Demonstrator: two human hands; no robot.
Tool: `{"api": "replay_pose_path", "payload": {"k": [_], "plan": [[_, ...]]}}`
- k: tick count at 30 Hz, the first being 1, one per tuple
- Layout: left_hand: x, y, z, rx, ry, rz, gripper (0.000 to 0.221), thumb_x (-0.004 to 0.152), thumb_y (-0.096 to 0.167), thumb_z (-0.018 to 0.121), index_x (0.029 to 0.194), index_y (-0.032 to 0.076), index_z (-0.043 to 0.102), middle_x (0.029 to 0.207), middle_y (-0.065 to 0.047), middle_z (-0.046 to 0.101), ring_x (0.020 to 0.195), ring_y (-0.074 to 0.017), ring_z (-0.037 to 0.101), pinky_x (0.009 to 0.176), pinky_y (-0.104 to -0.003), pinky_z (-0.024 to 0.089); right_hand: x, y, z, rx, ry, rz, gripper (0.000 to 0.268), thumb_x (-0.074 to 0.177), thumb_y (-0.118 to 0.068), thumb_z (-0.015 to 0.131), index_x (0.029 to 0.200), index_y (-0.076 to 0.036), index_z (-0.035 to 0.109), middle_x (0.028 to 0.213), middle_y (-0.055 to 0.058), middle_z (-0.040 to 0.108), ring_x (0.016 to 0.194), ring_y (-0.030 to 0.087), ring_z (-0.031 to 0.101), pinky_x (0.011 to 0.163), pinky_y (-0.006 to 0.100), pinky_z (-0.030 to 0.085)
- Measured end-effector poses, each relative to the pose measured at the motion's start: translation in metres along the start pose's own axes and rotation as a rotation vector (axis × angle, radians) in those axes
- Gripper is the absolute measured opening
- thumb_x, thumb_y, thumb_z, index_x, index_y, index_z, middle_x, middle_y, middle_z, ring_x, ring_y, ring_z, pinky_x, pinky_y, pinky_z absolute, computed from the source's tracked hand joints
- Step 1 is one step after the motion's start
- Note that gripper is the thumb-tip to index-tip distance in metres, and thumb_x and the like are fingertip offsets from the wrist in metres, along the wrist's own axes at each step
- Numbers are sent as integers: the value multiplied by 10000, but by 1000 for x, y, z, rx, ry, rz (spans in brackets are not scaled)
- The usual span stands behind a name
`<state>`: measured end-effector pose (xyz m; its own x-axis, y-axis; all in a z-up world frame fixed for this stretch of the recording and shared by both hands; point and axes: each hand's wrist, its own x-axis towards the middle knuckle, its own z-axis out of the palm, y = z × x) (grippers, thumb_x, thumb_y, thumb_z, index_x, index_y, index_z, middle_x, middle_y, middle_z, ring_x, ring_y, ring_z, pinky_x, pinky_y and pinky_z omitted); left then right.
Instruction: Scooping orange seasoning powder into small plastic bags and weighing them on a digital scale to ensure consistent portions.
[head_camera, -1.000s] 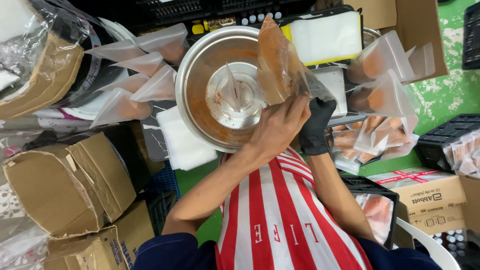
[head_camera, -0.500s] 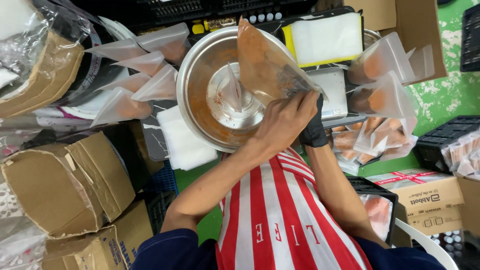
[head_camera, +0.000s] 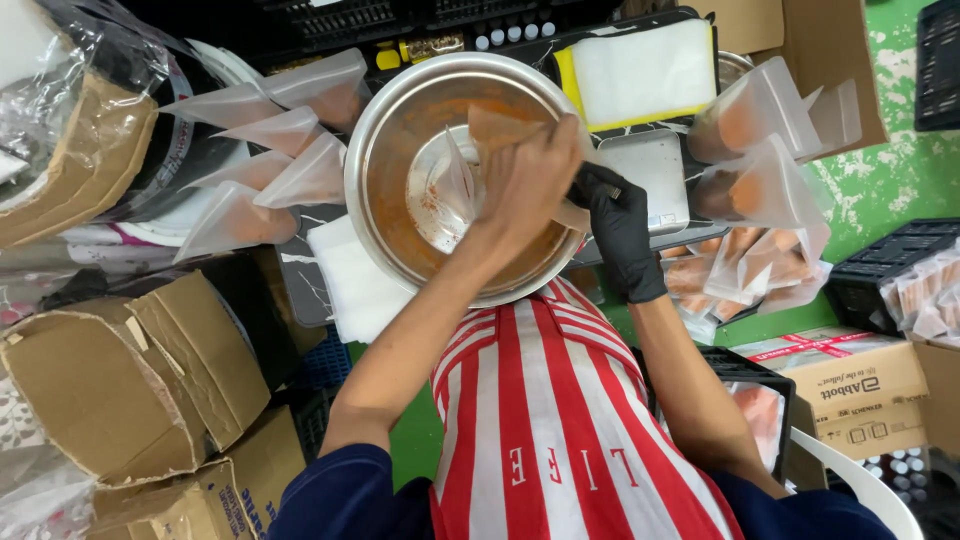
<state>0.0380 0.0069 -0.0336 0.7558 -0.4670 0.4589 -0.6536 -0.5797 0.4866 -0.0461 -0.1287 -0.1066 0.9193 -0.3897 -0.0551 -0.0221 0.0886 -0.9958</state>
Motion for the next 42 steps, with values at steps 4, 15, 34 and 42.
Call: {"api": "replay_pose_path", "payload": {"k": [4, 15, 34, 42], "plan": [[14, -23, 10, -156, -186, -139, 82, 977, 81, 565, 1050, 56, 593, 776, -176, 719, 692, -500, 736, 603, -618, 587, -28, -70, 9, -30, 15, 114, 216, 1054, -159, 684, 1239, -97, 776, 1129, 198, 780, 1081, 321, 778, 972, 432, 628], [33, -6, -67, -220, -226, -73, 570, 1093, 466, 564, 1515, 89, 494, 1164, -63, 588, 719, -117, 562, 505, -244, 475, -20, -62, -29, -95, 15, -25, 352, 1096, -250, 589, 1278, 28, 705, 1097, 203, 771, 938, 251, 762, 779, 282, 581], [-59, -121, -50, -612, -574, -413, 1575, 709, 305, 1057, 1646, 219, -207, 1789, -94, -171, 1673, -386, 9, 1298, -601, 151, -13, -100, -74, -193, 58, -152, 462, 1176, -376, 476, 1197, 28, 698, 967, 183, 726, 893, 260, 720, 906, 360, 600], [-68, -100, -53, -592, -196, -366, 1068, 821, 217, 926, 1657, 215, 261, 1548, -151, 445, 1455, -330, 449, 1120, -530, 454, -20, -150, -79, -106, 231, -70, 408, 1144, -369, 546, 1069, -19, 741, 1001, 76, 756, 754, 189, 704, 709, 308, 606]]}}
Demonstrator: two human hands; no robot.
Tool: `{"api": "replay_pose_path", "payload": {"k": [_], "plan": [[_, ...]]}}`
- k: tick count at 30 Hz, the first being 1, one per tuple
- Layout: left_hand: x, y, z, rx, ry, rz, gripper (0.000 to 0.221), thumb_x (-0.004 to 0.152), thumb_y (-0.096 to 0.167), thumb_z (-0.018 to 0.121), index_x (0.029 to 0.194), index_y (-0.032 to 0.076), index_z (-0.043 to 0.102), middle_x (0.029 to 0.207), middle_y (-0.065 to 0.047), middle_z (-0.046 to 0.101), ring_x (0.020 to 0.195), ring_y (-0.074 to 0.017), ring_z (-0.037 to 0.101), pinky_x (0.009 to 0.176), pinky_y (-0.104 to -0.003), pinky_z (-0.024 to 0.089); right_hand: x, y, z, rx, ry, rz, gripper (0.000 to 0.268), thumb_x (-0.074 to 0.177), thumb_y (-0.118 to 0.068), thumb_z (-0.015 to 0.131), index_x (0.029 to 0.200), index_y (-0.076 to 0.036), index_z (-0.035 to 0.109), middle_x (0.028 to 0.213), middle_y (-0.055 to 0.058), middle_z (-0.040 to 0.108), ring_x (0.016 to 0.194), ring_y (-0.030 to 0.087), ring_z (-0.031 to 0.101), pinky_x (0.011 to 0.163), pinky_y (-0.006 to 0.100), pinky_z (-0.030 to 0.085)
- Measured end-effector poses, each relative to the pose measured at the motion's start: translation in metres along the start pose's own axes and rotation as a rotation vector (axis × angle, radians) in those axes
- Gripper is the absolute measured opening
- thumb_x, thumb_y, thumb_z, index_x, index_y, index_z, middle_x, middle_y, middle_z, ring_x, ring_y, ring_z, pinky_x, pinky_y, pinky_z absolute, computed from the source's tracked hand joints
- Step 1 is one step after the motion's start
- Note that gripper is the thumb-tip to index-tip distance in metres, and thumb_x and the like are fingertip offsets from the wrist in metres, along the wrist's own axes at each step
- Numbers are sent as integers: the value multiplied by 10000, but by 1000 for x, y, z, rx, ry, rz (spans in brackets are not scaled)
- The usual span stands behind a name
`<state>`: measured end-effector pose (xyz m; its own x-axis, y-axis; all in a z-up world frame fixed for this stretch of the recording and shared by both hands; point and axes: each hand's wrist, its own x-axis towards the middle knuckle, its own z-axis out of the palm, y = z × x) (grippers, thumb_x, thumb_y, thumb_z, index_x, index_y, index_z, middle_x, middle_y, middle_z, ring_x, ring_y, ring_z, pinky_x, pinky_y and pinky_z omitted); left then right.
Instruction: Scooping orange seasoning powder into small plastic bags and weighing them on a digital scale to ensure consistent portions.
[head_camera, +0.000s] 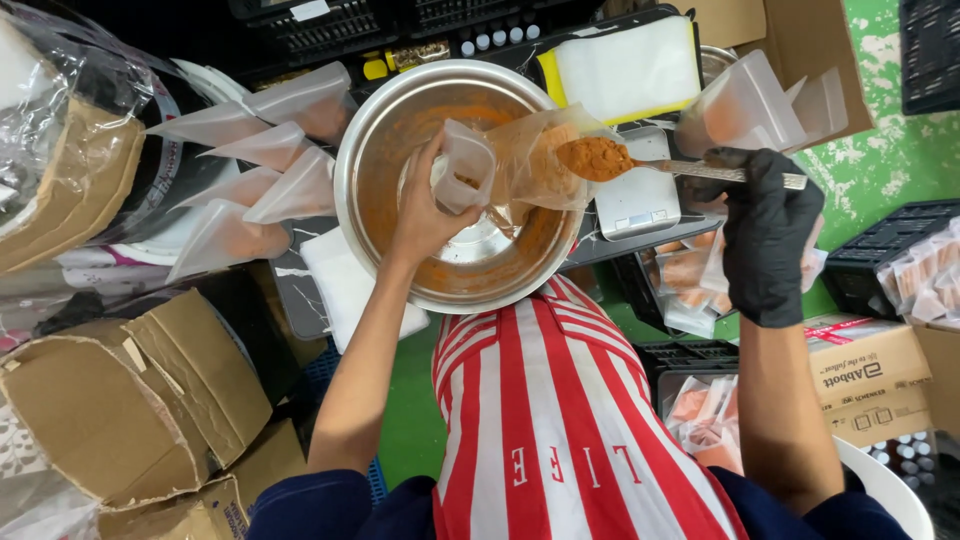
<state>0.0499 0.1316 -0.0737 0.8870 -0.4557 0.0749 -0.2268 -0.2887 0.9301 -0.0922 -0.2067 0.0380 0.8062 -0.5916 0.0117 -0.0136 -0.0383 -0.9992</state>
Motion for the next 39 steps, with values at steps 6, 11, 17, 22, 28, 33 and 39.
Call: {"api": "replay_pose_path", "payload": {"k": [6, 11, 17, 22, 28, 33, 39], "plan": [[-11, 39, -10, 158, -25, 25, 959, 814, 318, 913, 1611, 247, 384, 1535, -79, 508, 1388, -329, 489, 1127, -534, 396, -7, -39, 16, -62, -58, 27, 441, 1088, -490, 574, 978, -82, 698, 957, 82, 740, 660, 201, 713, 416, 245, 249], [-17, 59, -21, 335, -111, 51, 1076, 794, 436, 901, 1653, 202, 297, 1549, -92, 463, 1434, -319, 457, 1163, -527, 345, -10, -62, 40, -74, -245, -66, 434, 1168, -389, 547, 1069, 18, 661, 1122, 186, 746, 750, 258, 716, 677, 330, 594], [-24, 66, -25, 395, -144, 94, 1230, 745, 546, 934, 1685, 236, 204, 1564, -98, 441, 1435, -317, 444, 1192, -525, 315, -22, -99, 105, -439, -579, -432, 258, 1149, -24, 491, 1155, 69, 731, 1139, 212, 761, 922, 317, 764, 824, 389, 630], [-24, 54, -21, 355, -100, 118, 1214, 775, 508, 958, 1681, 212, 206, 1606, -110, 420, 1480, -350, 448, 1222, -574, 294, -24, -67, 143, -909, -742, -893, 103, 1074, -211, 699, 1114, -148, 770, 808, 149, 620, 663, 395, 644, 529, 484, 473], [-17, 4, -9, 172, 4, 6, 1146, 813, 441, 951, 1674, 235, 223, 1611, -148, 441, 1500, -377, 419, 1172, -598, 370, -16, -130, 108, -645, -819, -676, 231, 1120, -61, 638, 1318, -2, 741, 1140, 204, 755, 903, 326, 746, 792, 428, 581], [-24, -33, 11, 48, 1, -196, 1186, 916, 151, 886, 1683, 129, -18, 1781, -180, 103, 1640, -393, 175, 1295, -532, 270, 2, -119, 38, -724, -527, -546, 217, 1247, 14, 602, 1358, 110, 762, 1271, 258, 766, 1157, 371, 752, 932, 427, 567], [-49, -1, 55, -407, 324, -881, 720, 948, 260, 679, 1605, 191, 394, 1550, -71, 583, 1446, -279, 543, 1193, -457, 438, 32, -67, 58, -774, -741, -330, 255, 1080, -143, 682, 1312, -68, 756, 1268, 147, 760, 1131, 249, 738, 919, 362, 550]]}}
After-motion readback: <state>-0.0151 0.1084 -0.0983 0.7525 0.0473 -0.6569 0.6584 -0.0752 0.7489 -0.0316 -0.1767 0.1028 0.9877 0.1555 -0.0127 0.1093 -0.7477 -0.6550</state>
